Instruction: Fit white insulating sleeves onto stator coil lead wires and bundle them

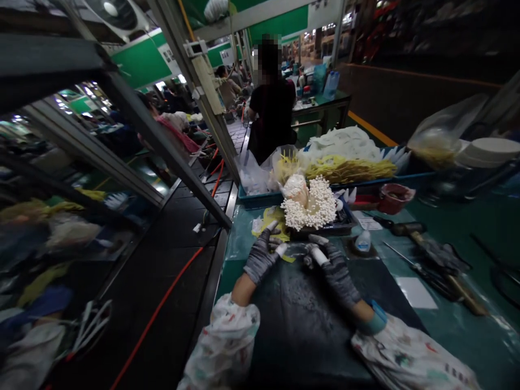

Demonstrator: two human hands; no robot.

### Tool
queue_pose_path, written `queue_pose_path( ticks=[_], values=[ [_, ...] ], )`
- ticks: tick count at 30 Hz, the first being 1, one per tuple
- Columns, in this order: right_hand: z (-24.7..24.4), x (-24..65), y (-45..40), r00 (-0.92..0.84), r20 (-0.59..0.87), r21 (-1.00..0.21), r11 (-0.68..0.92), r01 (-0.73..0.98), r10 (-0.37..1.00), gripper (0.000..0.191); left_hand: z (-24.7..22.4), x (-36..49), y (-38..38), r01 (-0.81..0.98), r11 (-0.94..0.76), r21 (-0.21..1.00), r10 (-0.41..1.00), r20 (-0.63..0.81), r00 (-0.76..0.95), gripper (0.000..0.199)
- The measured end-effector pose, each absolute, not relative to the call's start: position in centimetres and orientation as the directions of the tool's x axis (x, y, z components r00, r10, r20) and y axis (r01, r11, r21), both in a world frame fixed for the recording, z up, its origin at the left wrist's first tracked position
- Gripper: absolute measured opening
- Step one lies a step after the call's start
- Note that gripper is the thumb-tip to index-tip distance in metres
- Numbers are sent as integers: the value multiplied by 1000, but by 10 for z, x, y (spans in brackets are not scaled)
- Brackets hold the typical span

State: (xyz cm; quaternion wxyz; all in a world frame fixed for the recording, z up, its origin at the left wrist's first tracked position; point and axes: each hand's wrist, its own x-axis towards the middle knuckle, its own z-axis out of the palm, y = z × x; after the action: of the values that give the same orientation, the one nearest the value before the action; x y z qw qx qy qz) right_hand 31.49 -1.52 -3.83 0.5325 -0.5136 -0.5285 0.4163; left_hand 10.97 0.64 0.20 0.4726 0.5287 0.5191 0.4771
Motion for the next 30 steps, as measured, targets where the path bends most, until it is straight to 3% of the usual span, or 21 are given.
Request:
queue_pose_path(
  ticks=[3,6,9,13,18,23,27,30],
  values=[
    [-30,321,-17,71,60,-998,58,33,996,44,8,78,-3,69,1,998,999,2,-36,61],
    [-27,326,-18,65,83,-994,78,74,994,39,6,50,-4,-1,-3,1000,981,2,-195,60],
    [-30,330,-20,66,191,-968,177,177,979,33,-1,33,-2,-25,-38,999,937,27,-349,58],
    [-34,330,-23,27,387,-884,363,296,922,26,-8,32,-2,-21,-46,999,916,34,-400,51],
    [-37,337,-23,-169,628,-637,627,448,759,27,-11,40,-7,28,7,1000,935,3,-356,46],
    [-37,361,-15,-400,727,-326,793,514,558,32,-14,44,-7,174,74,982,942,-12,-334,44],
    [-37,370,-11,-380,759,-268,785,558,529,31,-7,37,-4,387,177,905,937,-34,-349,39],
    [-35,367,-10,-423,746,-232,796,559,514,29,7,14,-7,585,301,753,906,-34,-422,37]
  ],
)
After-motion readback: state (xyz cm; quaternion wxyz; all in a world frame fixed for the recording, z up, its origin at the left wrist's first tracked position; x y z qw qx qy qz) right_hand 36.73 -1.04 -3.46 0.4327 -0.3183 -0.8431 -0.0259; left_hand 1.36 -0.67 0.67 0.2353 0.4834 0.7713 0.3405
